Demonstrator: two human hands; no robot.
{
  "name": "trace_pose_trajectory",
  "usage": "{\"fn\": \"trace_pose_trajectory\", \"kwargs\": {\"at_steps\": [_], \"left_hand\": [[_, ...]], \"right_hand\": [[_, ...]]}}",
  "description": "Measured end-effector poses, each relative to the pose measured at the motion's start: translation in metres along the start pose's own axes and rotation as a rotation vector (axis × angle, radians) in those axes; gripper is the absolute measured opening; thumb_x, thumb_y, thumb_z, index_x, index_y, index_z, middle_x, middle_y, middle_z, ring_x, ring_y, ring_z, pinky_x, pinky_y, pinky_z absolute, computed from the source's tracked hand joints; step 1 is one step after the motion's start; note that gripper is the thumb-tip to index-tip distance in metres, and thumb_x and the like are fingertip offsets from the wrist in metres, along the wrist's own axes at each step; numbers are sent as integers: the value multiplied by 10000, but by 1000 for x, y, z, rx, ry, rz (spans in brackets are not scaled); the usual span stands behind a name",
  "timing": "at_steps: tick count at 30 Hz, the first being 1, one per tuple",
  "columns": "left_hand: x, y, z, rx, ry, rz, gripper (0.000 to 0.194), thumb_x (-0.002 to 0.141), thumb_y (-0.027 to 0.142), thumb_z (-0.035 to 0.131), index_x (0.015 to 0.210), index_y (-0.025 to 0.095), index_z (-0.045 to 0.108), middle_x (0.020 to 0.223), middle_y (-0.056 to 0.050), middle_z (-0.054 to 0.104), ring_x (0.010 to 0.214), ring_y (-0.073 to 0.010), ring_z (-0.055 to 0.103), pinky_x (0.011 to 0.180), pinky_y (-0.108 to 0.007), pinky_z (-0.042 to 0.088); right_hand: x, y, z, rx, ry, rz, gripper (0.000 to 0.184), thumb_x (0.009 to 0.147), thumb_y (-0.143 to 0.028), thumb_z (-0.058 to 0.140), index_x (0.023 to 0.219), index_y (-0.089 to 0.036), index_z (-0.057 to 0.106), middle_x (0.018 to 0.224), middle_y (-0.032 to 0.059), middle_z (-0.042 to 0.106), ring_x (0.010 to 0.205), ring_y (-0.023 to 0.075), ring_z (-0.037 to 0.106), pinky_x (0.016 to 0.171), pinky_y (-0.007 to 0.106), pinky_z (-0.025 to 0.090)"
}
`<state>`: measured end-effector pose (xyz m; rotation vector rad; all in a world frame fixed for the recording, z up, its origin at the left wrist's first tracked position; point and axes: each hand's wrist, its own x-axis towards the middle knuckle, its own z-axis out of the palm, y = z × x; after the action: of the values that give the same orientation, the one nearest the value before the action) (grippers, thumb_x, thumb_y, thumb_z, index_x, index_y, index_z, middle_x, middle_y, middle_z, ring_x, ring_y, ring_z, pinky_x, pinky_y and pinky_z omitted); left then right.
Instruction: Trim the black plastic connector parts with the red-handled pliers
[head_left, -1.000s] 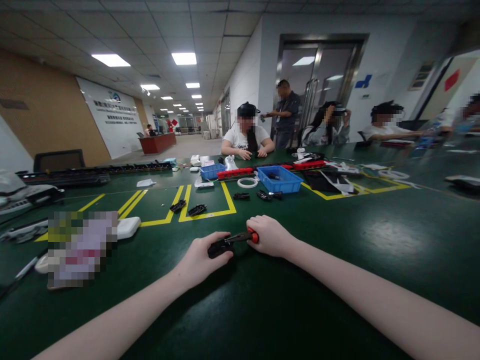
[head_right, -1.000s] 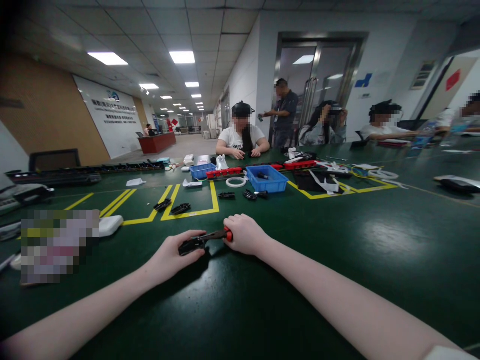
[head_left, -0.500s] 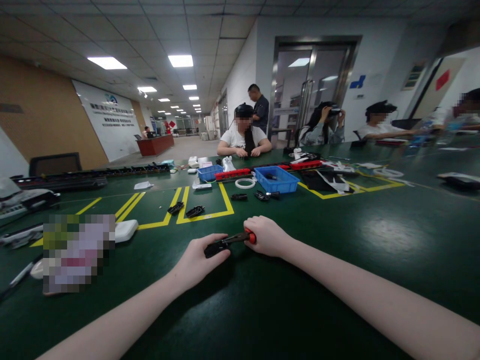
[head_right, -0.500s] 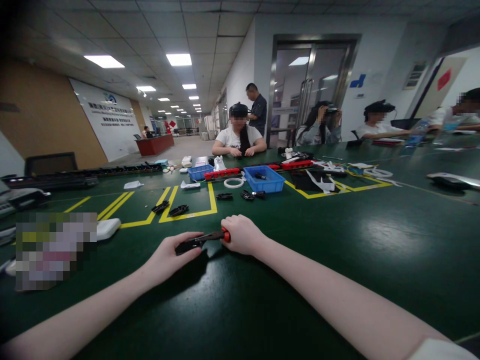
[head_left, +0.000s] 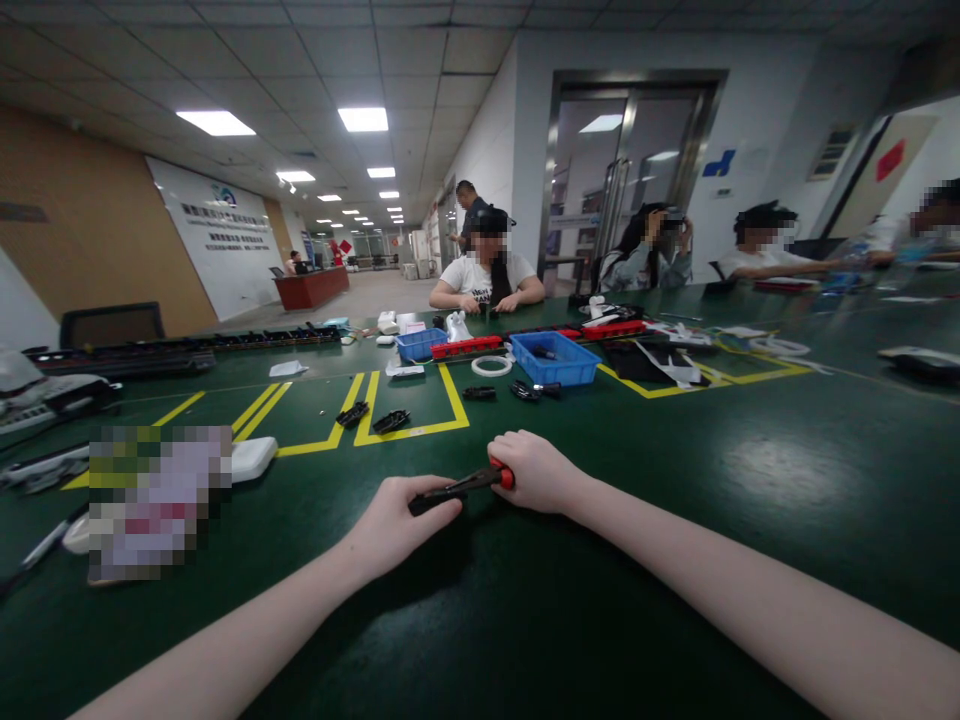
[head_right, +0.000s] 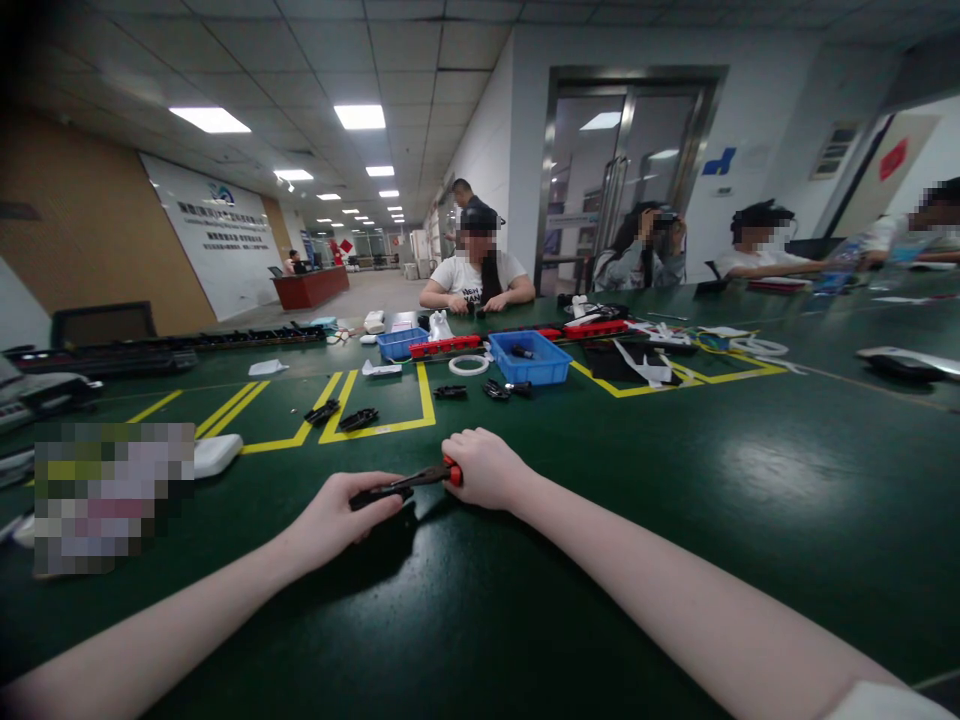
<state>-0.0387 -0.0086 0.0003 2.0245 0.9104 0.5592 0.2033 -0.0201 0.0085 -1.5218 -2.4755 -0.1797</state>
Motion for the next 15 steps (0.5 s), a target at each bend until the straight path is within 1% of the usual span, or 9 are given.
{"fn": "trace_pose_trajectory", "kwargs": {"at_steps": [3,5,11,13,15], "left_hand": [[1,-3,1,-32,-24,6,464,911,484,593,1218,155,707,769,-10,665,581,-123,527,538,-230,400],[1,-4,1,-53,-48,6,458,911,477,595,1214,151,702,764,-9,656,584,-124,542,541,-230,409],[-1,0,0,-46,-103,38,469,916,436,603,1303,175,653,791,-13,682,637,-147,607,593,-247,466],[-2,1,0,-33,-118,49,479,916,430,602,1315,169,645,790,-15,691,646,-152,614,594,-246,471],[-3,2,0,-18,-137,55,480,910,432,607,1308,167,651,833,-25,707,666,-156,621,605,-247,480]], "right_hand": [[0,2,2,11,6,-28,177,768,-239,701,781,-207,527,844,44,640,784,195,557,740,311,396],[1,4,3,19,7,-50,170,767,-240,695,783,-208,528,836,41,636,777,196,553,732,311,391],[1,8,7,40,24,-121,144,755,-209,679,800,-202,543,838,35,622,771,189,536,719,308,383],[1,8,7,44,35,-142,149,752,-218,682,799,-201,542,840,37,615,772,189,530,717,309,383],[0,9,8,49,44,-164,146,760,-236,679,795,-201,542,854,41,612,765,187,523,712,310,384]]}}
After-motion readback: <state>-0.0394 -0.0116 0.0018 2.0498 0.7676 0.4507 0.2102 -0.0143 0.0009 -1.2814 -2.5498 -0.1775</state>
